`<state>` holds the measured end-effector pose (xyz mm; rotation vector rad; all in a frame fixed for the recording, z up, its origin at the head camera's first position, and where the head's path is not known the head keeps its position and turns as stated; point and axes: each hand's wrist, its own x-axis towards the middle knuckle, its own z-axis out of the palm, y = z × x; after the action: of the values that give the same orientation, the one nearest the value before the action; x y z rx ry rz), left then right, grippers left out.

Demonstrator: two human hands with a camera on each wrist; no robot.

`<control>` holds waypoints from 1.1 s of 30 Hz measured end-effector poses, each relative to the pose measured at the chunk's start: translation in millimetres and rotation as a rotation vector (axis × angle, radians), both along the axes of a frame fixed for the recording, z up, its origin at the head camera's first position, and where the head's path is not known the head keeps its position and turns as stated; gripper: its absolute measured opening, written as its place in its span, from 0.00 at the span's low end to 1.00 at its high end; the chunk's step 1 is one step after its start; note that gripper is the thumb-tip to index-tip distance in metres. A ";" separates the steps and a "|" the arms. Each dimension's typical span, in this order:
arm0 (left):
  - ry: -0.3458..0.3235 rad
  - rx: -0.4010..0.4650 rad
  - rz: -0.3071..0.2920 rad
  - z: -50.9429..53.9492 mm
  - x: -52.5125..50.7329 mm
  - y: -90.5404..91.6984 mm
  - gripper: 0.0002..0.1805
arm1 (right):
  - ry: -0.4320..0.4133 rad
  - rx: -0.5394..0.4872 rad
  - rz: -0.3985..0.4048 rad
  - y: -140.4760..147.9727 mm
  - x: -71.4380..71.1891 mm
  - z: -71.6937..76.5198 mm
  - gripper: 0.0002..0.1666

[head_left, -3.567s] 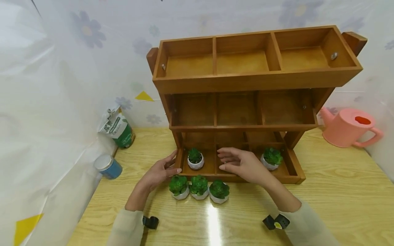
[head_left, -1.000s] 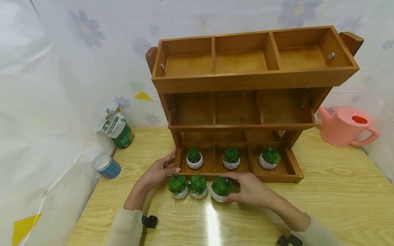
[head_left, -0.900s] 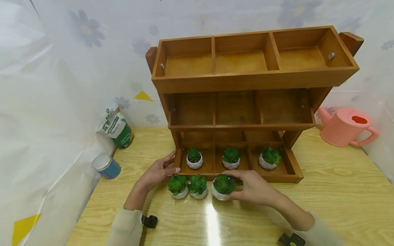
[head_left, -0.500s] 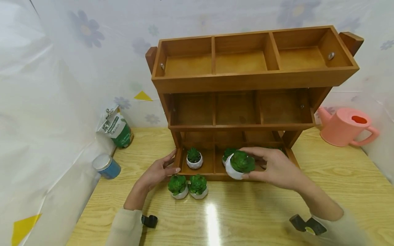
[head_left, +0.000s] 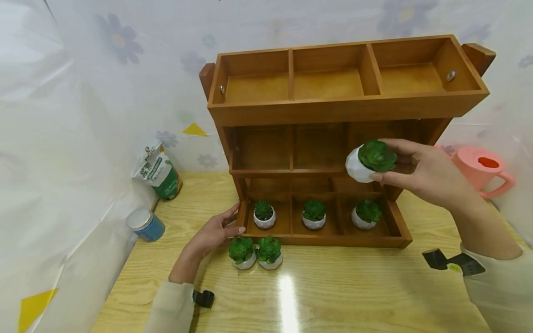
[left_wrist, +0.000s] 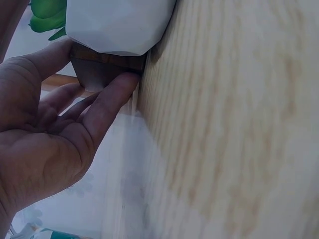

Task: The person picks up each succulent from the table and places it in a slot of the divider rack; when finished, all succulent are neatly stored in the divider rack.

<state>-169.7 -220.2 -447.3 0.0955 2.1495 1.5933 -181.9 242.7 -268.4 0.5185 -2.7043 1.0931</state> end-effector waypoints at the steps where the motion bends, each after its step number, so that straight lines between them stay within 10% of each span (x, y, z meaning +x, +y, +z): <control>1: -0.003 0.001 0.000 0.0 0.1 -0.2 0.43 | -0.004 -0.005 -0.017 3.3 -3.0 1.7 0.37; 13: -0.023 0.002 0.021 -0.1 -0.2 0.9 0.43 | 0.079 0.135 -0.176 26.0 -32.7 10.0 0.45; 33: -0.017 0.020 -0.017 -0.3 -1.3 -1.8 0.45 | 0.116 0.321 -0.111 15.6 -49.2 -3.4 0.40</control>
<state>-171.0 -222.1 -447.5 0.1055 2.1148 1.6000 -231.1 258.3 -271.7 0.4540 -2.7783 0.5845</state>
